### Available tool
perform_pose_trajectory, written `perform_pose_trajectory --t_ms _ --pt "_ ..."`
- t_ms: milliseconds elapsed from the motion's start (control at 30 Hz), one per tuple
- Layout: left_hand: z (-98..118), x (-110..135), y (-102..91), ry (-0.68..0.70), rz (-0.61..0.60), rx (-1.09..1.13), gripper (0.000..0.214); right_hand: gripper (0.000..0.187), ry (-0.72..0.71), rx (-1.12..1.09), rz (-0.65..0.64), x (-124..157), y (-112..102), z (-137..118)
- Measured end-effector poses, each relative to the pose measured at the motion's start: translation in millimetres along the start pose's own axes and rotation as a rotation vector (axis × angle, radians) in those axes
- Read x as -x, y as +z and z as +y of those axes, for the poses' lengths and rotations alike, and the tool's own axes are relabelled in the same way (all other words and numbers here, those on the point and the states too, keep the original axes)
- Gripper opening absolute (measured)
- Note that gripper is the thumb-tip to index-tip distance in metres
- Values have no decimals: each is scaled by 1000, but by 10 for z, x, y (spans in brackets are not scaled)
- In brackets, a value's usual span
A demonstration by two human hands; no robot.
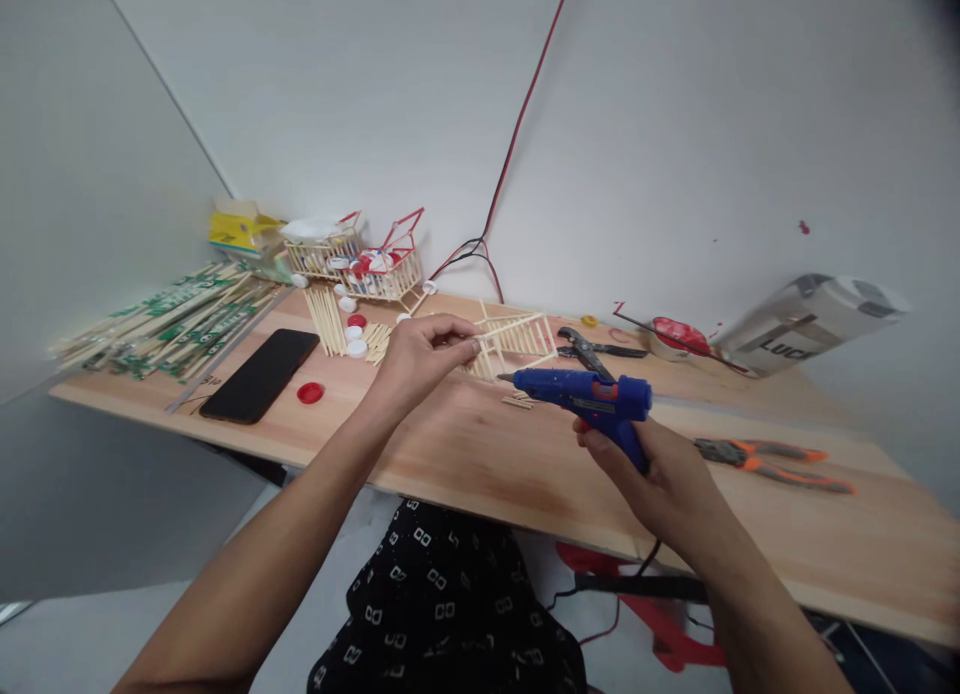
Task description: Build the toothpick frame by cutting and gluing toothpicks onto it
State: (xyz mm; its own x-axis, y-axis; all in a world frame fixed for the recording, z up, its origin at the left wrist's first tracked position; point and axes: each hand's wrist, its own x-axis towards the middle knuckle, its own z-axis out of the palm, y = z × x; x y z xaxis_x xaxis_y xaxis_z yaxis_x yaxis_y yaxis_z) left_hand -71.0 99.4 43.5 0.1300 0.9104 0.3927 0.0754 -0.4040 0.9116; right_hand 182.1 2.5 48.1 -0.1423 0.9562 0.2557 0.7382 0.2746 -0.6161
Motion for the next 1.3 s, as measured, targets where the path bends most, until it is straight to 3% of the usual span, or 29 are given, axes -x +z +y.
perform_pose_trajectory --t_ms 367,500,700,933,1100,1300 --pt "-8 -9 -13 7 11 -1 13 31 25 -48 62 37 -83 -4" --pt "-27 -13 -8 9 1 19 14 35 58 -79 123 -5 -48 -14" --pt "-3 -11 -18 7 18 19 13 34 46 -66 110 -43 23 42" --pt "11 13 -26 13 -12 26 14 37 146 -236 -31 -50 -32 119" --pt "56 46 -23 60 -61 -8 11 39 219 -371 -99 -73 -138 32" --pt "73 66 -27 119 -94 -84 11 40 206 -374 -200 -104 -184 -8"
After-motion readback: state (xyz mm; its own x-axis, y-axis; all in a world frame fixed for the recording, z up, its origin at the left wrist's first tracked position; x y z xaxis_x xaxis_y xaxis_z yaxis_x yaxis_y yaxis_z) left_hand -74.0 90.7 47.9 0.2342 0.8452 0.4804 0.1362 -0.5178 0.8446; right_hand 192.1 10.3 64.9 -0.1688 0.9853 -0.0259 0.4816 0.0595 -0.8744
